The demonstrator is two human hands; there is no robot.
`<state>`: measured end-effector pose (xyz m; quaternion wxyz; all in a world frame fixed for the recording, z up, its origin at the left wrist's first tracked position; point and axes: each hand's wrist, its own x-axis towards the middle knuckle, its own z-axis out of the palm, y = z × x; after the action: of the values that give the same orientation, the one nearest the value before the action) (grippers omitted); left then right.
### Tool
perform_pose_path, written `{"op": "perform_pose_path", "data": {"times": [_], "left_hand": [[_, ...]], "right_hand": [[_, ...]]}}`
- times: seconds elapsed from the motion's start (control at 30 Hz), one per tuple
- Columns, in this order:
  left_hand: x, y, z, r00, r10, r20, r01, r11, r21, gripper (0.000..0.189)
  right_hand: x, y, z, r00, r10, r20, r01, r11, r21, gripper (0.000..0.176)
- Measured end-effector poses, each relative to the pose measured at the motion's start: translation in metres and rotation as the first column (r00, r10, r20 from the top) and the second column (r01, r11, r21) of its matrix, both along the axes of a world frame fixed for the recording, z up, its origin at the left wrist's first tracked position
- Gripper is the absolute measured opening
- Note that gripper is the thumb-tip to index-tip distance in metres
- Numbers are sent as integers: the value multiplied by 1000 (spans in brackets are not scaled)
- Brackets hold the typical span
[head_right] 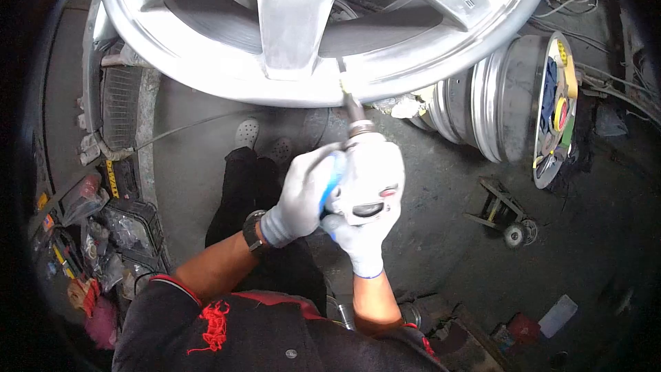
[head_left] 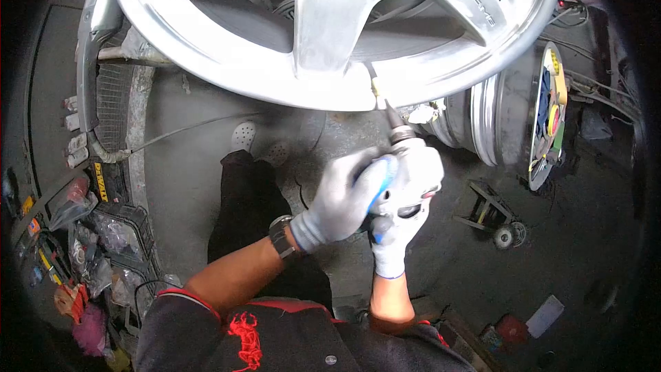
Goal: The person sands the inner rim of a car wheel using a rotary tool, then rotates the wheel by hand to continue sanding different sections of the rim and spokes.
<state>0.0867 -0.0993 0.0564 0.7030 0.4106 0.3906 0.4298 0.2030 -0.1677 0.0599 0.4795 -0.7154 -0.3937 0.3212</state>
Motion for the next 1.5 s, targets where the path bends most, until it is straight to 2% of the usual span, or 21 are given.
{"op": "perform_pose_path", "data": {"times": [0.1,0.2,0.27,0.3,0.33,0.4,0.43,0.53,0.57,0.67,0.73,0.83,0.87,0.93,0.97,1.07,1.1,1.2,1.27,1.37,1.5], "left_hand": [[7,9,-3,996,73,-50,-55,951,303,28],[1,7,-5,997,73,-14,-69,975,214,31],[-4,1,-16,999,41,-35,-37,993,116,30],[-4,1,-19,998,11,-57,-4,992,127,30],[-3,1,-19,998,10,-59,-2,992,127,30],[-1,4,-12,999,1,-34,2,995,104,30],[2,10,-10,1000,-26,-16,28,987,159,30],[4,13,-8,984,141,-113,-82,906,415,31],[-1,9,-6,995,53,-90,-34,978,208,32],[-6,1,-13,1000,16,16,-16,1000,12,32],[-4,5,-13,998,-13,57,15,999,-38,34],[12,4,-37,977,171,-129,-86,864,496,37],[8,4,-29,977,170,-128,-85,863,498,37],[-4,0,-7,997,60,-45,-56,995,80,35],[-3,0,-13,995,28,91,-21,996,-81,35],[8,5,-14,999,-13,-29,13,1000,-3,38],[11,12,-13,997,-40,-69,46,994,96,40],[13,15,-5,993,3,-117,19,983,184,39],[7,12,-4,996,-70,-59,71,997,15,39],[2,10,5,996,12,-89,-13,1000,-12,40],[3,13,9,989,-4,-149,12,999,50,39]], "right_hand": [[-8,9,6,967,-128,-219,156,981,116,80],[-10,9,3,984,-20,180,21,1000,-1,86],[-14,4,4,997,55,51,-52,997,-65,54],[-18,13,8,920,152,362,-162,987,-1,54],[-16,11,4,921,150,360,-161,987,-1,54],[-11,6,-1,940,-217,-263,177,970,-169,88],[-7,9,2,999,-12,40,11,1000,14,84],[-9,15,8,989,17,150,-18,1000,-1,81],[-11,10,3,988,-7,155,18,997,-70,87],[-5,4,-8,975,162,155,-155,986,-57,95],[-10,7,-1,995,75,70,-70,995,-71,103],[-7,6,0,993,30,118,-21,997,-74,111],[-5,9,1,993,29,119,-20,997,-72,111],[-3,15,0,968,194,161,-193,981,-20,111],[-5,11,-2,994,109,13,-109,994,-4,113],[-2,10,5,992,-66,-109,49,988,-150,109],[1,13,8,974,21,226,24,981,-195,101],[3,17,3,994,-58,91,67,992,-106,94],[0,15,5,970,75,233,-53,994,-100,93],[-7,13,-8,927,-187,-326,161,981,-106,97],[-5,8,-7,922,-183,-341,179,983,-43,94]]}}
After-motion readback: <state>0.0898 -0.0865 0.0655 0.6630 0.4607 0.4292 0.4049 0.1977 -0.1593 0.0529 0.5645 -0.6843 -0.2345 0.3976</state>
